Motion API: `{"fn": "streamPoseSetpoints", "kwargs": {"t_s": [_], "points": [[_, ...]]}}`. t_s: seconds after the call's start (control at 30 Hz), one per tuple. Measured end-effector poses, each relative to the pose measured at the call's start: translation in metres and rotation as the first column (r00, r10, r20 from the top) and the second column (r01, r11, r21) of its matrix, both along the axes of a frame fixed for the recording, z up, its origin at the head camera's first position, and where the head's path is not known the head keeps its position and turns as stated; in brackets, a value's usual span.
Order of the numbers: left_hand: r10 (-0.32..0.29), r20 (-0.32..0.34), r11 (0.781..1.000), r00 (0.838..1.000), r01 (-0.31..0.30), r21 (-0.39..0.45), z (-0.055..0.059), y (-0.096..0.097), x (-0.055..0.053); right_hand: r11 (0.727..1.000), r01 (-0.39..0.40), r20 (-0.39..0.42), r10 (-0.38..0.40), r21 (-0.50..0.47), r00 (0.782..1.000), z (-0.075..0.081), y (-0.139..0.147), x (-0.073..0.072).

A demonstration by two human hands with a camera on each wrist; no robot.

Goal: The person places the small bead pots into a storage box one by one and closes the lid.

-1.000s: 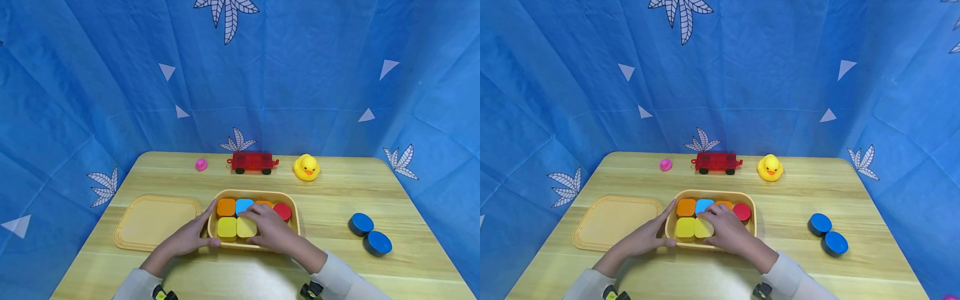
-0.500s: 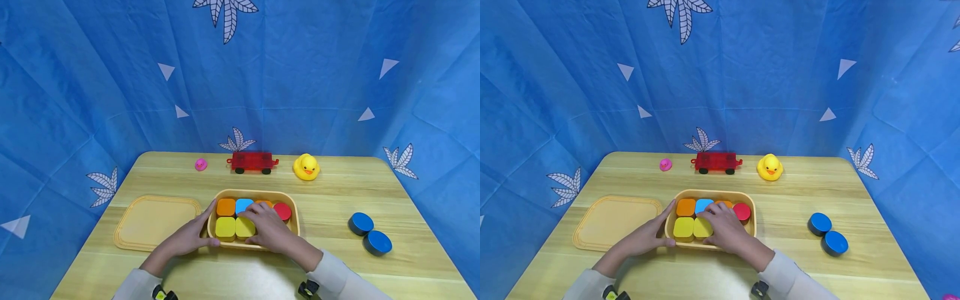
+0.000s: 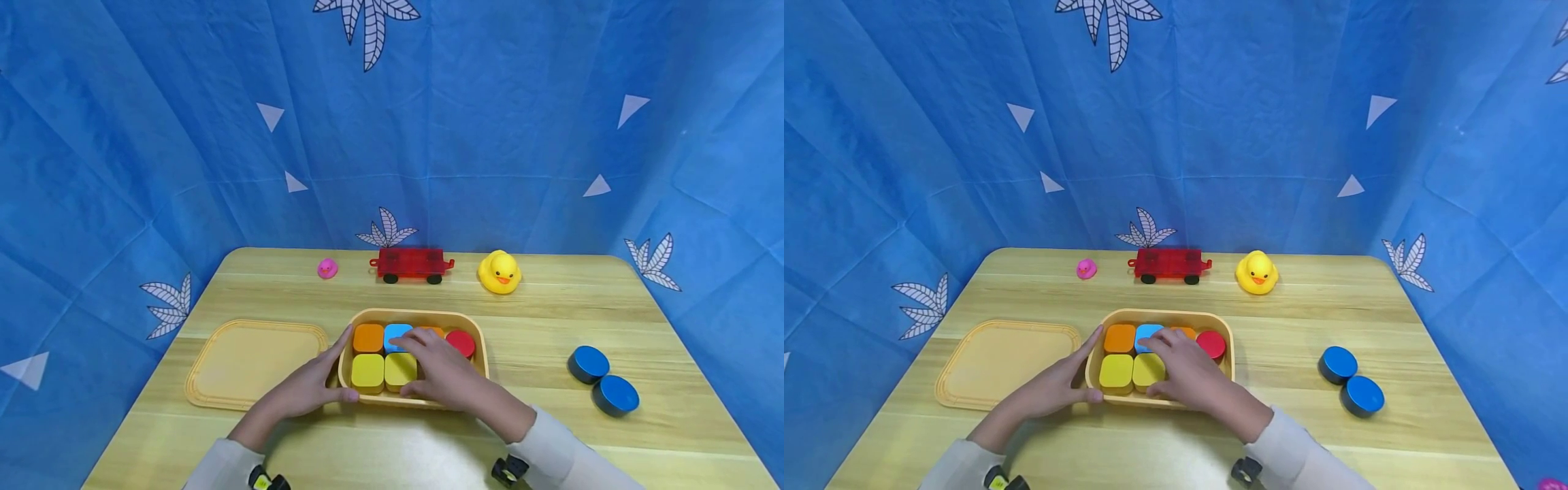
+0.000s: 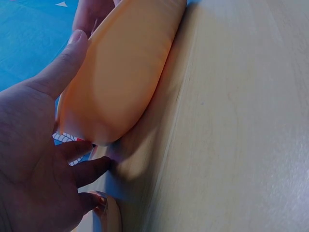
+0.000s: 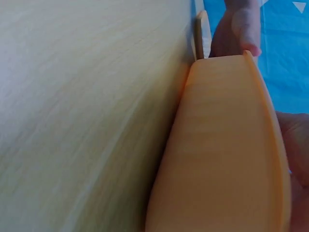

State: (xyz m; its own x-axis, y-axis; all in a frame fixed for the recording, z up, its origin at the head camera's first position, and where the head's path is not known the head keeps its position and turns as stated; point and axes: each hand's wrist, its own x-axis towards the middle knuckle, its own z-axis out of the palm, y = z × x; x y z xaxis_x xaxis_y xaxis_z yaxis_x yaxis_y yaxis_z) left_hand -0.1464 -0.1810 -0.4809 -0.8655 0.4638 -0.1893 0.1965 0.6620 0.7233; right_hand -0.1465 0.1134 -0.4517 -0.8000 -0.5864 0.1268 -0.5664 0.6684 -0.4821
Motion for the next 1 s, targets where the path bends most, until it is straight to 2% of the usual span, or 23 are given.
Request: {"fn": "streamPoseSetpoints", "kwargs": {"t_s": [0.17, 0.3, 0.57, 0.8, 1.0], "points": [[0.003, -0.004, 1.000, 1.000, -0.003, -0.012, 0.000, 0.000, 0.000, 1.000, 0.021, 0.011, -0.021, -0.022, 1.000, 0.008, 0.009, 0.004], [0.002, -0.007, 1.000, 1.000, -0.002, -0.011, 0.000, 0.001, 0.000, 0.998, 0.045, -0.012, -0.045, -0.040, 0.999, 0.011, 0.021, 0.007], [0.000, 0.000, 1.000, 1.000, 0.000, -0.008, 0.000, 0.001, 0.000, 0.983, 0.115, -0.067, -0.126, -0.146, 0.990, 0.021, 0.062, 0.014], [-0.006, -0.017, 1.000, 1.000, 0.006, -0.004, -0.002, 0.001, 0.000, 0.958, 0.236, -0.036, -0.245, -0.163, 0.969, 0.027, 0.105, 0.019], [-0.003, -0.012, 1.000, 1.000, 0.003, -0.012, -0.002, 0.000, -0.001, 0.938, 0.309, -0.069, -0.323, -0.153, 0.944, 0.023, 0.144, 0.020]]}}
